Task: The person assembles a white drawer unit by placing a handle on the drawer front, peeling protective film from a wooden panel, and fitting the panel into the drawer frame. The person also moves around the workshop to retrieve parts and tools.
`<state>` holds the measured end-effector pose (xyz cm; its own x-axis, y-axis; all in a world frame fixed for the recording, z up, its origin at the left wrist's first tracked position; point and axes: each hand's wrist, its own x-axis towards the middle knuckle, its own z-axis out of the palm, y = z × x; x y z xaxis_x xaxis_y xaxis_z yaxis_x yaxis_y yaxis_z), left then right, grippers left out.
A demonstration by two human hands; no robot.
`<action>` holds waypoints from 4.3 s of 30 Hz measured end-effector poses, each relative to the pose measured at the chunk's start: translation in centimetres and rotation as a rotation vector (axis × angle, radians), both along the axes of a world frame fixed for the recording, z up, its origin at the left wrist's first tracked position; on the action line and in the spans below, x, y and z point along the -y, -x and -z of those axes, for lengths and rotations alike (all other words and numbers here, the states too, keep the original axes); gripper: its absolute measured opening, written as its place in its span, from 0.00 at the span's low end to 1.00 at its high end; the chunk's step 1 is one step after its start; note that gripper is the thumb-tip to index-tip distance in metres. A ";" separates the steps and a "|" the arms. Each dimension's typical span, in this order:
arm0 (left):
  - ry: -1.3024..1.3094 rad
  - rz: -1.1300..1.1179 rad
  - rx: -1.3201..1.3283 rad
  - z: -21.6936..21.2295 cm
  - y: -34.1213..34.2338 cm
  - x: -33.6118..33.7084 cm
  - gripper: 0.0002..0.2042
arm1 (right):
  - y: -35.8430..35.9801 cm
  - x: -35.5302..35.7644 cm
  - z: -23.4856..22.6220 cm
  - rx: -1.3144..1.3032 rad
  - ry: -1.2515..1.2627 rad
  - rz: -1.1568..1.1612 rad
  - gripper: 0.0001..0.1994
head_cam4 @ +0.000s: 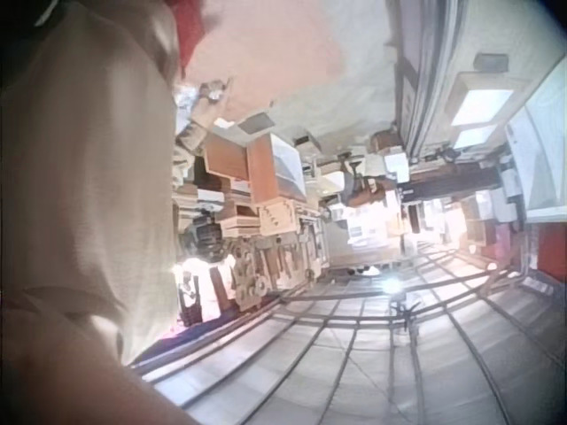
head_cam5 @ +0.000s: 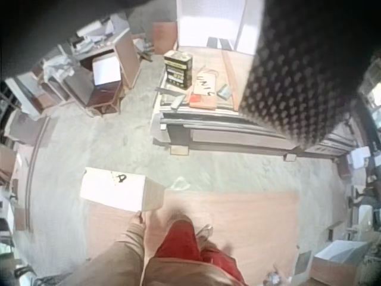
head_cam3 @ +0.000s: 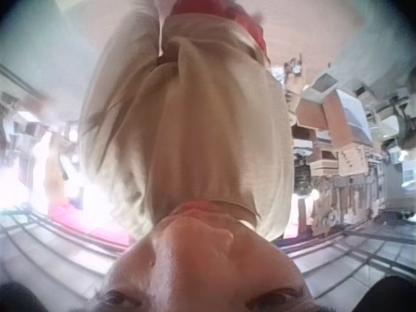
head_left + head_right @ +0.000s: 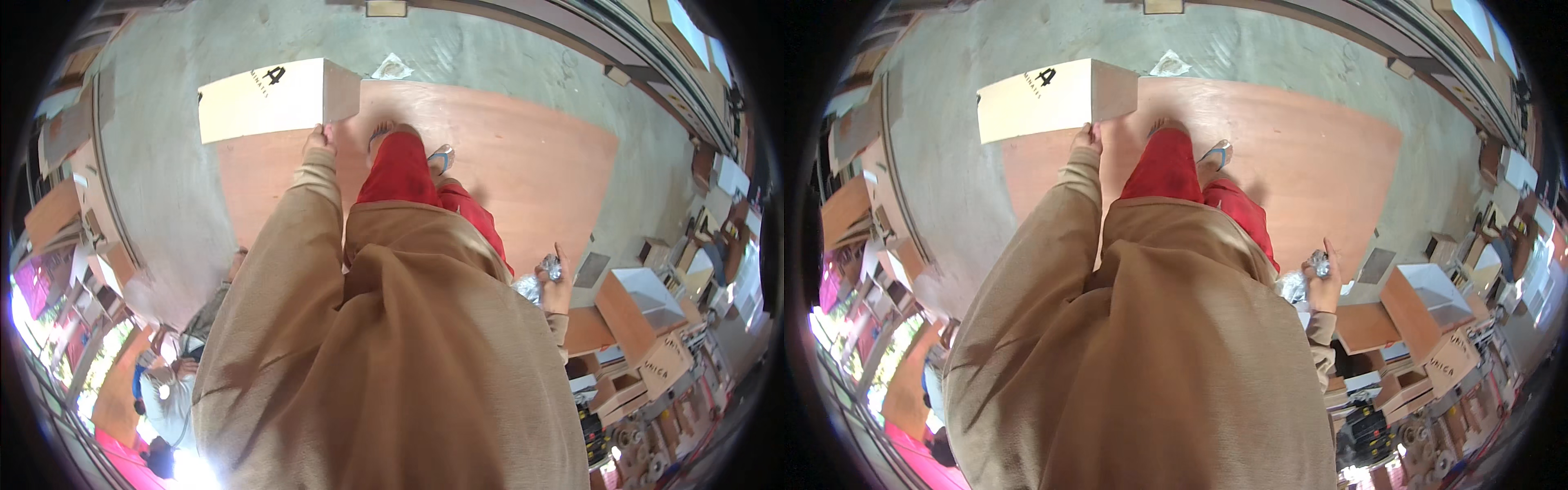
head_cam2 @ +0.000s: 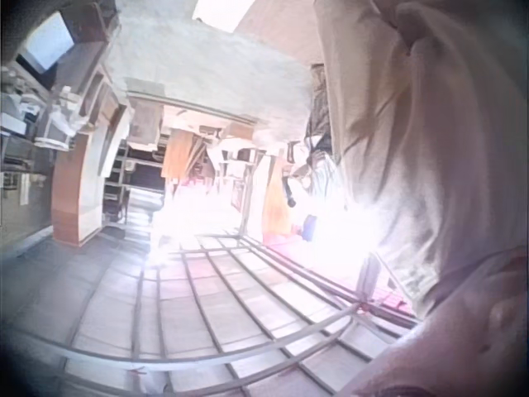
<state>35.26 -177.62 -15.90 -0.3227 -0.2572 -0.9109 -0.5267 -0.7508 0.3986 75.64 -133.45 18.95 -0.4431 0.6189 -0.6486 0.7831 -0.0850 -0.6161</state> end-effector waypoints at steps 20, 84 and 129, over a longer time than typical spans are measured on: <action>0.233 -0.232 0.322 4.5 1.4 -2.6 0.09 | 17.0 -11.6 1.7 -0.043 -0.077 -0.051 0.25; 0.104 -0.155 0.541 -2.4 13.7 0.3 0.15 | 17.1 -14.0 6.0 0.070 0.144 0.264 0.29; 0.375 -0.233 -0.113 -14.5 23.9 20.1 0.21 | 18.5 -17.6 9.1 -0.032 0.065 0.050 0.29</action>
